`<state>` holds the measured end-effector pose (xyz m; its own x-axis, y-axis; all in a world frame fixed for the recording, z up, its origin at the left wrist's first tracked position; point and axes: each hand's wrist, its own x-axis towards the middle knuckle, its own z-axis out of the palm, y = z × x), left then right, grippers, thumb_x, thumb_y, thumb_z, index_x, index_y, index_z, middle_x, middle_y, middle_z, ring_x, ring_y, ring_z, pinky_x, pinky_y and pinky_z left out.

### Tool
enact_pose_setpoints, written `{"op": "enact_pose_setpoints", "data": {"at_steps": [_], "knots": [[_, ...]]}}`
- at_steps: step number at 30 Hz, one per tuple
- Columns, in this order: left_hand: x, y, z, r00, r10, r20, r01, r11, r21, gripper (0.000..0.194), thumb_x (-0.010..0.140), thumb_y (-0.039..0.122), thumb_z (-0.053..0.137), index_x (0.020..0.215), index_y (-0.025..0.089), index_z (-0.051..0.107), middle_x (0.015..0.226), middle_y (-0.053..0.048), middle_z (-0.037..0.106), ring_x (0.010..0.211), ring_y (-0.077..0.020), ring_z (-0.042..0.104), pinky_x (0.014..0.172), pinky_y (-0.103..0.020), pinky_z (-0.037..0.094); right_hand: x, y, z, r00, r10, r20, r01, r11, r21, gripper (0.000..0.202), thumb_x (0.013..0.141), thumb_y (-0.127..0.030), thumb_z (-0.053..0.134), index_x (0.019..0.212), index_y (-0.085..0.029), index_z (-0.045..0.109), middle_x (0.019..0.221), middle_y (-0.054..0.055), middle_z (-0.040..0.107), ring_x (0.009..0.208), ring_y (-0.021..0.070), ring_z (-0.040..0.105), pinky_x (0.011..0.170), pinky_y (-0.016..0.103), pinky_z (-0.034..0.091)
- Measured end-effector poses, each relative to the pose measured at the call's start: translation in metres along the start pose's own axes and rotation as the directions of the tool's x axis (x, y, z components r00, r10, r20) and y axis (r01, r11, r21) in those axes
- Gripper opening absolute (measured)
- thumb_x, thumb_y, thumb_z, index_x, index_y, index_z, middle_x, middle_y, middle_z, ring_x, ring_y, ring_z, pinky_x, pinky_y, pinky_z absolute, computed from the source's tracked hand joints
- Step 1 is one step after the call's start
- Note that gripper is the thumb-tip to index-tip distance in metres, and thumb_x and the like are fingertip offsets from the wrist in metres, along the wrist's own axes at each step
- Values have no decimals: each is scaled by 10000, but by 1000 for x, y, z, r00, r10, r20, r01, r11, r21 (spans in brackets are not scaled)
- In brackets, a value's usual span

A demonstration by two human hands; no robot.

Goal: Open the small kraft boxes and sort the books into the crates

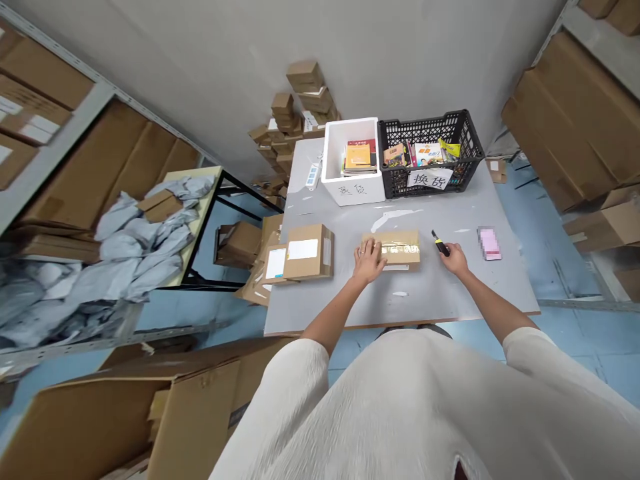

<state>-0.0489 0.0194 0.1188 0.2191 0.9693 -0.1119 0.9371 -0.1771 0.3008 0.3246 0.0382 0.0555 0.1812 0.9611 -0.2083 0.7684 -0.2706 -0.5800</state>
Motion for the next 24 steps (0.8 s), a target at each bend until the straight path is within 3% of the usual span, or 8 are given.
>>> {"op": "enact_pose_setpoints", "data": {"at_steps": [8,16,20,24], "knots": [[-16,-7,6,997,-47,66,46,999,15,672,1071,540,501,1690,285,437,1823,-142,314,1693,-356,253,1317,-575,285,9,39,41,977,215,-1,-215,974,-67,406,872,-365,719,1240,-198,686,1297,186,629,1228,361,593,1033,484,530],[-22,-7,9,995,-74,74,70,996,50,688,1088,565,478,1727,326,394,1830,-127,311,1706,-367,228,1298,-581,291,8,55,50,963,268,20,-265,960,-90,481,888,-382,733,1315,-186,629,1380,208,585,1297,380,553,1119,516,474],[-21,-8,12,996,-67,63,64,997,39,678,1090,559,481,1720,319,405,1829,-129,313,1697,-376,249,1281,-572,337,6,34,45,975,222,-26,-223,974,-50,544,925,-477,706,1368,-173,625,1416,231,583,1303,395,573,1131,545,473],[-18,-6,14,997,-72,39,72,997,2,707,1061,567,549,1697,279,436,1811,-151,343,1667,-404,300,1274,-567,371,1,-19,36,998,-65,17,60,977,207,470,1025,-482,530,1356,-180,673,1310,188,665,1085,301,683,1048,469,554]]}}
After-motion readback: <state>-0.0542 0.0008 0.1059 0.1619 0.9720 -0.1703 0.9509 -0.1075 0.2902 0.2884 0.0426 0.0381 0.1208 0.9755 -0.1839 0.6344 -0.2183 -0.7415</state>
